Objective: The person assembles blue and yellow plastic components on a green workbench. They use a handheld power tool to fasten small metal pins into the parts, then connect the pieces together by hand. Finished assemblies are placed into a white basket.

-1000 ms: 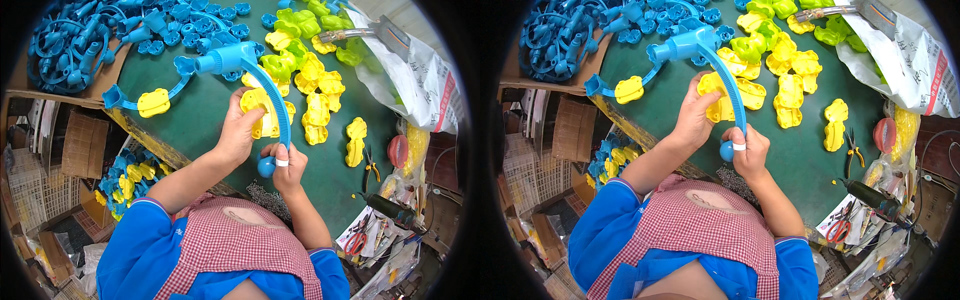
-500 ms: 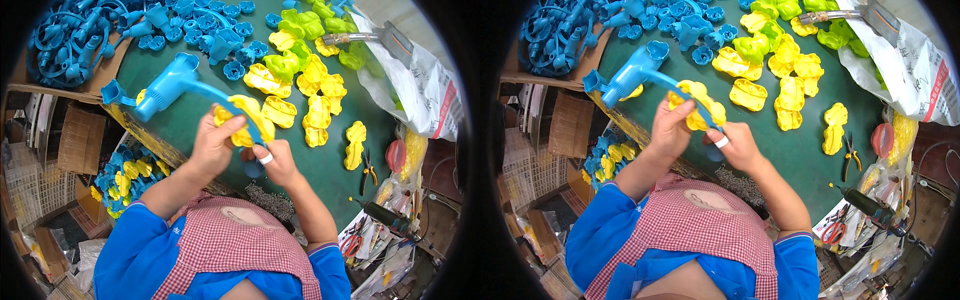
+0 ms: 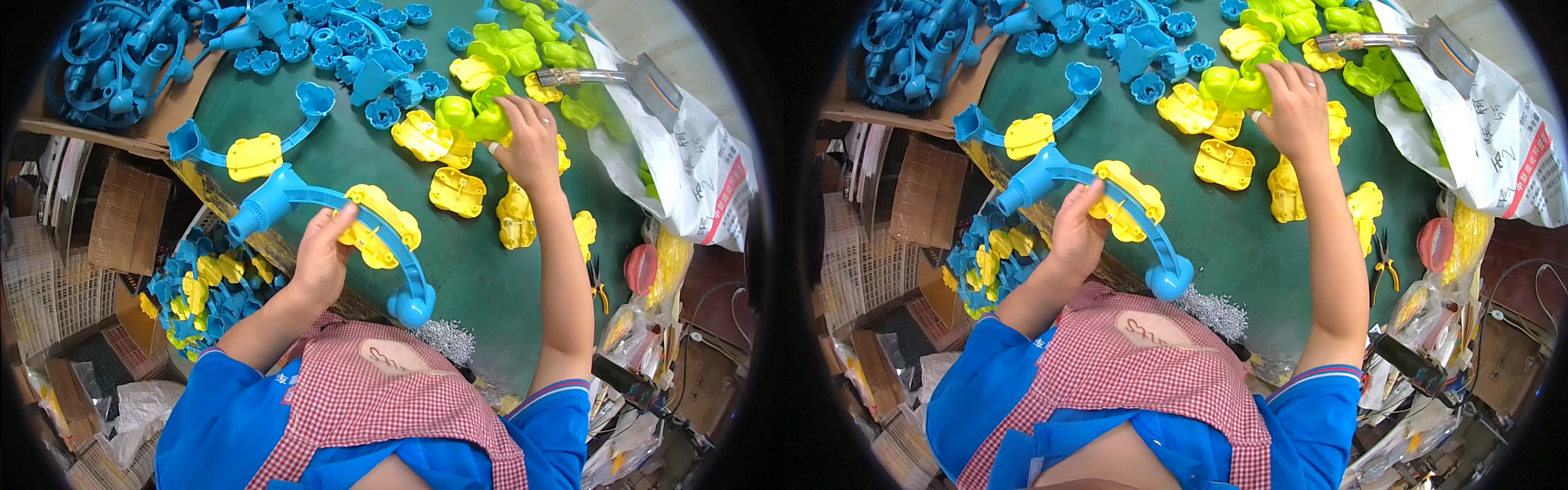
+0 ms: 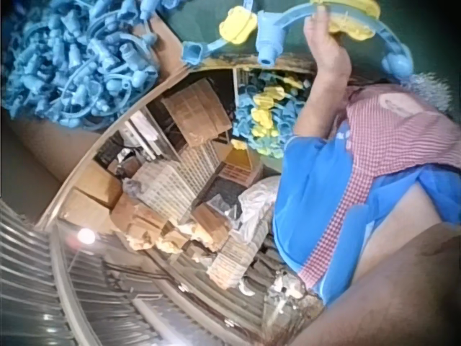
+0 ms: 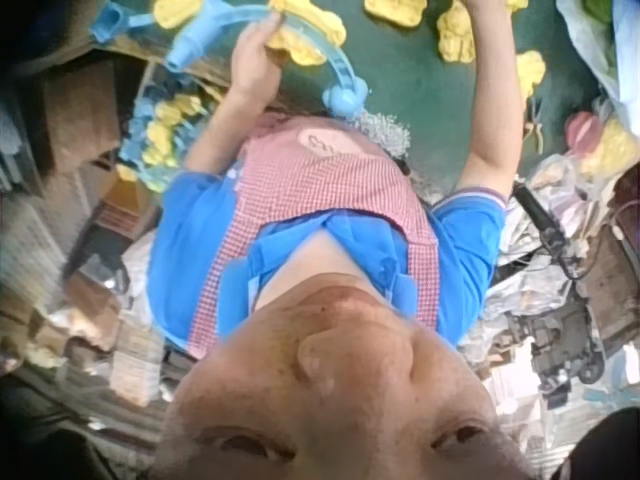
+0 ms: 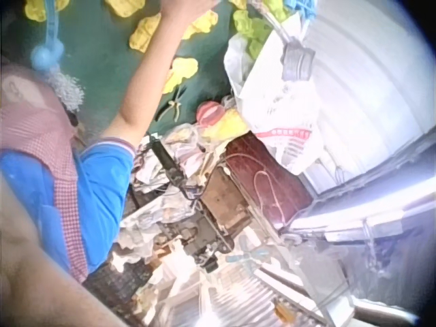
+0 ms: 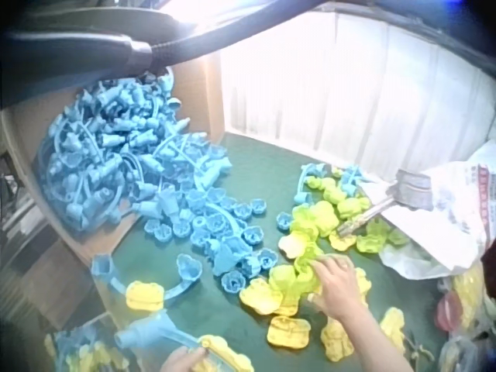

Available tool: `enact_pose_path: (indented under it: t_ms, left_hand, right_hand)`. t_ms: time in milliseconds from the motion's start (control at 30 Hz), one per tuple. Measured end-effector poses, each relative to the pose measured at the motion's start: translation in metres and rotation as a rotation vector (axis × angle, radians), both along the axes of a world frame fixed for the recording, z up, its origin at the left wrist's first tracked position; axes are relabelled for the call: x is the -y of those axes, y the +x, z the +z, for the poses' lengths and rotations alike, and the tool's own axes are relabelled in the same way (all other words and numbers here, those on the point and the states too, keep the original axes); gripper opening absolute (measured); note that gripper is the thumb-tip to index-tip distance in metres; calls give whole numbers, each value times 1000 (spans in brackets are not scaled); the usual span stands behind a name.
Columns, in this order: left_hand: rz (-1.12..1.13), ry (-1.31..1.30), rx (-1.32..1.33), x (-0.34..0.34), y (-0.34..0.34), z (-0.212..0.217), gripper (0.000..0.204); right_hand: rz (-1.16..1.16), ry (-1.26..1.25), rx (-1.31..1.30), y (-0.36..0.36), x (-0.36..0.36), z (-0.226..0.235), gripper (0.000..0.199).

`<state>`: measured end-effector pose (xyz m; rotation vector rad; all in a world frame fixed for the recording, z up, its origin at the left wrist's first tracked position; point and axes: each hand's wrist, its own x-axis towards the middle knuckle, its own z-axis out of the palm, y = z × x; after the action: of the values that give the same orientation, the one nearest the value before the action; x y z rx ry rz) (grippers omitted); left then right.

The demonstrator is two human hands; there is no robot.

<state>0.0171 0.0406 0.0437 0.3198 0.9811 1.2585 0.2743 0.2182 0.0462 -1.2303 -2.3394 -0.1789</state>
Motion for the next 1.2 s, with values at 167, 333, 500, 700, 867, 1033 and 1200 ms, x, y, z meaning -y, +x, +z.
enact_pose_path:
  t_ms: [167,333,500,700,867,1033,1200]
  left_hand:
    - [25,-50,-217,-5,5,-7,28]
    - [-12,-9,-26,-12,24,13,40]
    - [-33,33,-61,-11,22,14,46]
    - [-20,100,-77,-10,29,10,45]
    - [-14,272,-71,-11,28,18,38]
    - [-39,176,-47,-9,10,12,51]
    - [-143,192,-49,-8,-10,14,44]
  right_hand:
    - [285,-575,-358,-52,94,38,75]
    - [112,-305,-377,-65,123,21,70]
    - [192,-117,-427,-57,132,15,64]
    - [190,-398,-747,-69,138,3,60]
    - [210,-515,-825,-72,140,9,68]
    - [122,-1477,-1217,-70,129,34,83]
    - [199,-1435,-1074,-77,126,32,80]
